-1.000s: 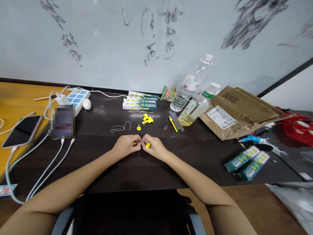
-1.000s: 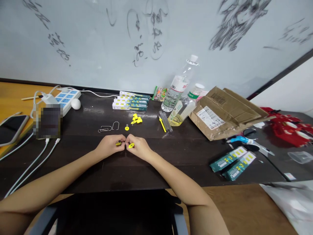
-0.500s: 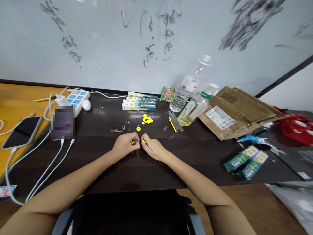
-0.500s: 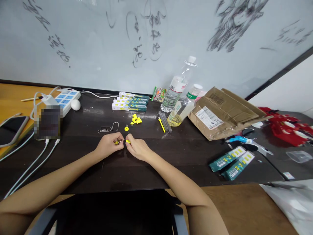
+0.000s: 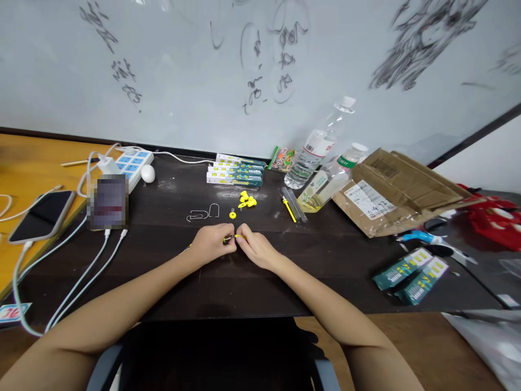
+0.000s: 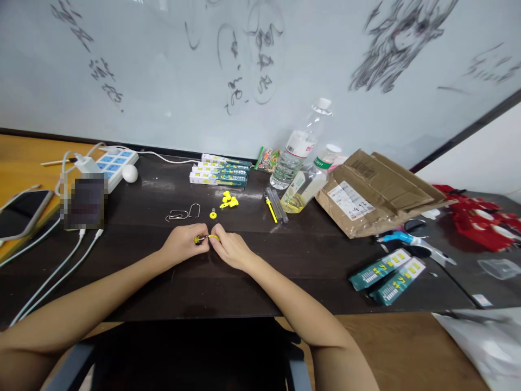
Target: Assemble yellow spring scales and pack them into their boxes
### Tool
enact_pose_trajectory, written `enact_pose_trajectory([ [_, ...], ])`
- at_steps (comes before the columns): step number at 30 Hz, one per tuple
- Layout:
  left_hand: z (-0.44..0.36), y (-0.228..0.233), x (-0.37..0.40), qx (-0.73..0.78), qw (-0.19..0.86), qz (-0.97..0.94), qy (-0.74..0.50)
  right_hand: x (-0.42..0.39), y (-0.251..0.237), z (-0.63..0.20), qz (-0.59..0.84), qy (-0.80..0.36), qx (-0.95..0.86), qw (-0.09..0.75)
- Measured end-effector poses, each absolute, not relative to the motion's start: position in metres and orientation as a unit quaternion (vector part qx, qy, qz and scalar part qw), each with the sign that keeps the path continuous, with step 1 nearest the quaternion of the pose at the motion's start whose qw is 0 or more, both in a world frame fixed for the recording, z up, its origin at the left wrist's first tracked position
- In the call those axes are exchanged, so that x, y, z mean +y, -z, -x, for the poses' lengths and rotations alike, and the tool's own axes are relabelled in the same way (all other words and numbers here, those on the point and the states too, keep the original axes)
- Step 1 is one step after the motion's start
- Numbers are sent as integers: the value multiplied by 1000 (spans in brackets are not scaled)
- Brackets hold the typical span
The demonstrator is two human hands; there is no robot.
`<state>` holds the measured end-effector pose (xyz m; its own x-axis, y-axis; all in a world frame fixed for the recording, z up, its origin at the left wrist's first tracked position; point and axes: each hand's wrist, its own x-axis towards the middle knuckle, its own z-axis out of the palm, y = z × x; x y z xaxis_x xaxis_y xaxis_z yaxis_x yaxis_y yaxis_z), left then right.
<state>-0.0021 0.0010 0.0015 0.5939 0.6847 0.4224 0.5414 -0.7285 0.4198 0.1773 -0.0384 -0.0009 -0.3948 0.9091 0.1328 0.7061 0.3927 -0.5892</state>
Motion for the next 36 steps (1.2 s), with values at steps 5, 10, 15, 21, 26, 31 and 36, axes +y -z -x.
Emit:
enact_pose_trajectory([
  [5,4,4,4,327,80,-894,-297,-39,1,-178,489,-242,-806,228],
  [10,6,6,7,317,130,-884,-317,-35,3,-182,463,-308,-786,271],
  [15,8,4,14,298,283,-862,-297,-28,10,-188,436,-345,-766,322],
  [21,6,0,17,297,366,-845,-253,-24,17,-193,462,-291,-776,317],
  [26,5,-7,14,321,417,-822,-217,-22,12,-198,472,-145,-837,235],
  [31,4,-3,18,332,521,-761,-199,-21,5,-202,473,20,-857,206],
  [36,4,-2,18,322,717,-601,-145,-24,2,-201,461,3,-844,275],
])
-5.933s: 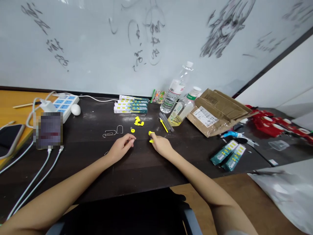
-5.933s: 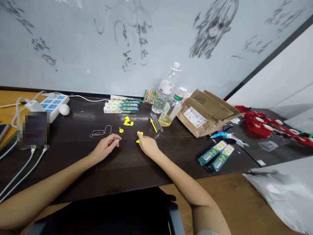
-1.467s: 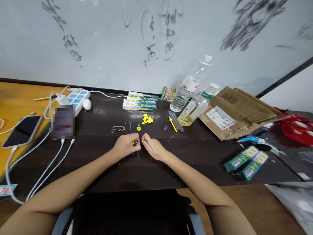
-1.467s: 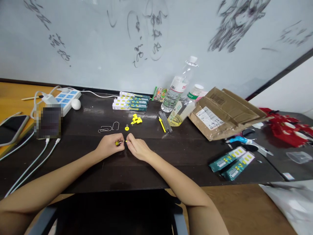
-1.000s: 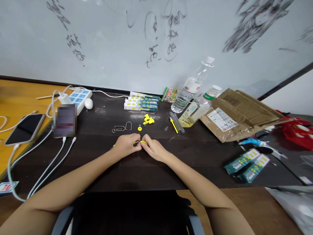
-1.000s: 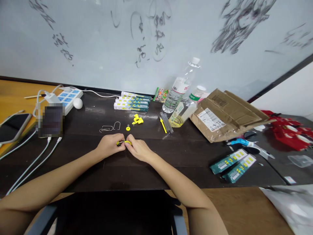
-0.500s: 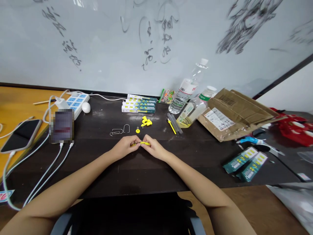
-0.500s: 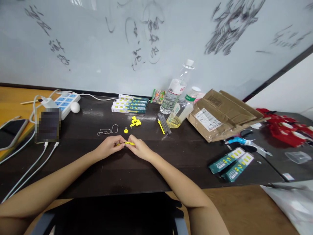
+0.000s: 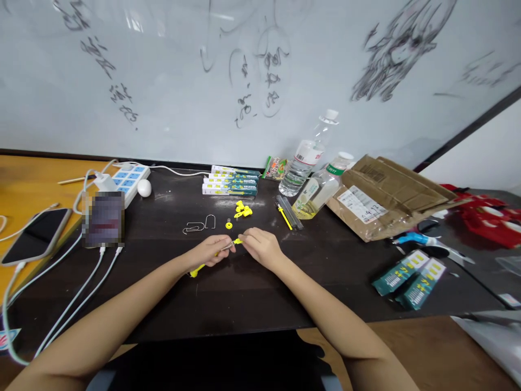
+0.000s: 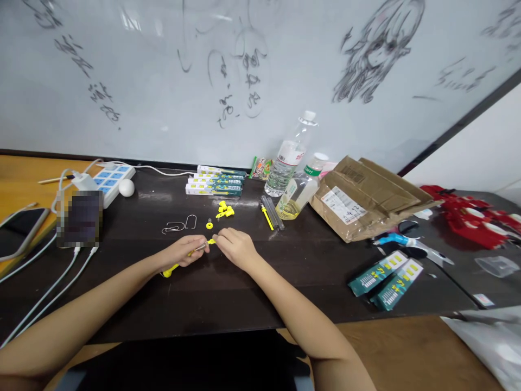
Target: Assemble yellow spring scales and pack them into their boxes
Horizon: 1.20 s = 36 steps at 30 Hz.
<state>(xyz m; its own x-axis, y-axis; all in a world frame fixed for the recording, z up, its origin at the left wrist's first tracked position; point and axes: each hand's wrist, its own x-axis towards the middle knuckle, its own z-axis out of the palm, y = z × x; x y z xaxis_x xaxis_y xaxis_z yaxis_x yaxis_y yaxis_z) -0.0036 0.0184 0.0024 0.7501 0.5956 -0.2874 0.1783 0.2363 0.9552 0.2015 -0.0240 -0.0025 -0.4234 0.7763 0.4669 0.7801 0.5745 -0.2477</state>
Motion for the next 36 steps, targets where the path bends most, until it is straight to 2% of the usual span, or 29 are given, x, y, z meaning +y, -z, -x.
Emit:
enact_pose_trajectory([
  [5,3,-6,14,299,772,-542,-144,-21,13,-198,440,-130,-801,386],
  [11,-1,7,17,299,768,-534,-187,-12,24,-194,486,-257,-678,488],
  [17,-2,9,17,295,759,-549,-188,-10,23,-194,475,-388,-648,452],
  [36,-7,7,12,338,718,-582,-176,-4,31,-189,450,-443,-611,477],
])
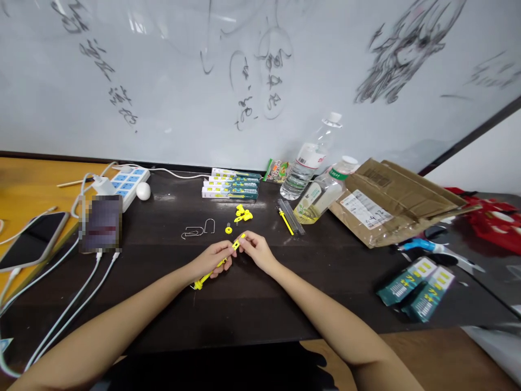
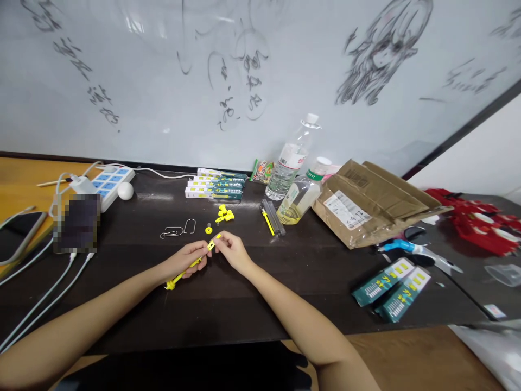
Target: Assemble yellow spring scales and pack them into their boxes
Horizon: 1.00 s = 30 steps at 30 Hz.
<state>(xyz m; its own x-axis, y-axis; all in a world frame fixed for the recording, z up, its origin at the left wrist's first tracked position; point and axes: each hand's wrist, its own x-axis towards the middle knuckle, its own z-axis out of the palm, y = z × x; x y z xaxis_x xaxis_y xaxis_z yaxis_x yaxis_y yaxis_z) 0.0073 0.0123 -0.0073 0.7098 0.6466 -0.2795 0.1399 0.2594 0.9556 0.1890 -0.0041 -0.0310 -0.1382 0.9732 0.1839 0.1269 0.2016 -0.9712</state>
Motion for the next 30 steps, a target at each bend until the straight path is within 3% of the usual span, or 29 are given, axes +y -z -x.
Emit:
enact_pose_trajectory([
  [5,-8,5,10,346,711,-579,-197,-3,27,-192,478,-390,-622,482],
  [8,-10,5,8,358,696,-584,-215,3,12,-220,563,-199,-634,492],
  [9,-11,5,7,361,690,-588,-217,5,6,-235,606,-110,-635,467],
  [12,-14,5,7,368,673,-605,-213,11,-8,-281,744,81,-599,286],
  [15,-18,3,9,381,662,-613,-203,15,-10,-310,808,100,-561,148],
  [18,-23,2,12,390,658,-610,-208,17,-6,-313,813,112,-562,102],
  [24,-23,5,10,393,648,-606,-242,20,-4,-301,825,110,-549,79],
  [30,-20,15,12,359,662,-607,-254,20,-7,-301,834,106,-526,131],
])
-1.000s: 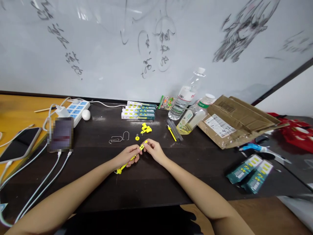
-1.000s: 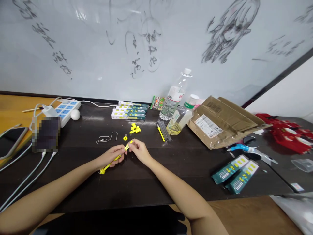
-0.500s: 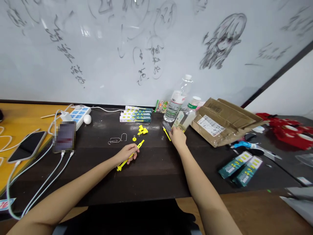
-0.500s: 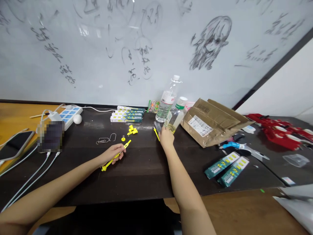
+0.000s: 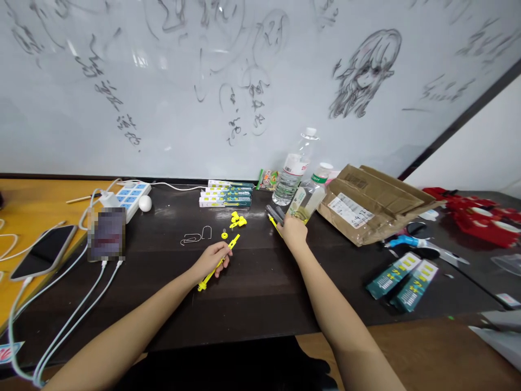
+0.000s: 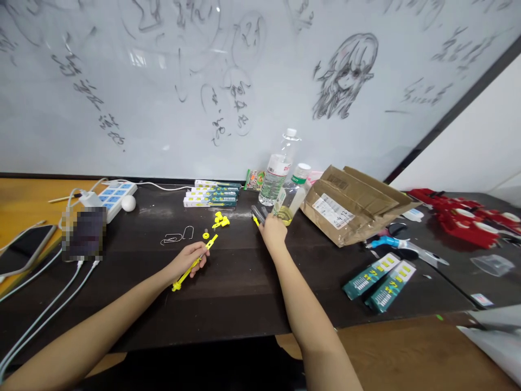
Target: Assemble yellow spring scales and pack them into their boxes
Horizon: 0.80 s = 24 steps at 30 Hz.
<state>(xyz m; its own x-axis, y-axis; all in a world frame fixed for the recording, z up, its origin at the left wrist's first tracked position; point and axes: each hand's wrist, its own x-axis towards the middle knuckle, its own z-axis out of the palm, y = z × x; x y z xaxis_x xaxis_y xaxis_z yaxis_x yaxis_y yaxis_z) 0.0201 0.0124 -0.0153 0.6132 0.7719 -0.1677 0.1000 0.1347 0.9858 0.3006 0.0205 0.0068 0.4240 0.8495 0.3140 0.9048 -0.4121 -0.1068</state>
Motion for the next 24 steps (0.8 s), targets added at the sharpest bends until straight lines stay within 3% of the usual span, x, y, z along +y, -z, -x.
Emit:
enact_pose_trajectory([
  [2,-20,18,14,353,660,-611,-257,20,-9,-302,833,87,-511,195],
  [5,-20,20,13,347,655,-618,-263,22,-8,-298,759,-17,-501,416],
  [7,-19,20,12,344,654,-621,-261,23,-5,-287,644,-180,-469,578],
  [9,-19,19,11,343,654,-623,-258,23,1,-270,517,-376,-405,654],
  [11,-19,18,10,344,650,-626,-258,22,7,-251,430,-508,-343,663],
  [14,-19,17,8,346,642,-635,-256,18,12,-231,369,-599,-305,642],
  [24,-18,19,8,369,628,-641,-242,6,4,-219,330,-642,-363,588],
])
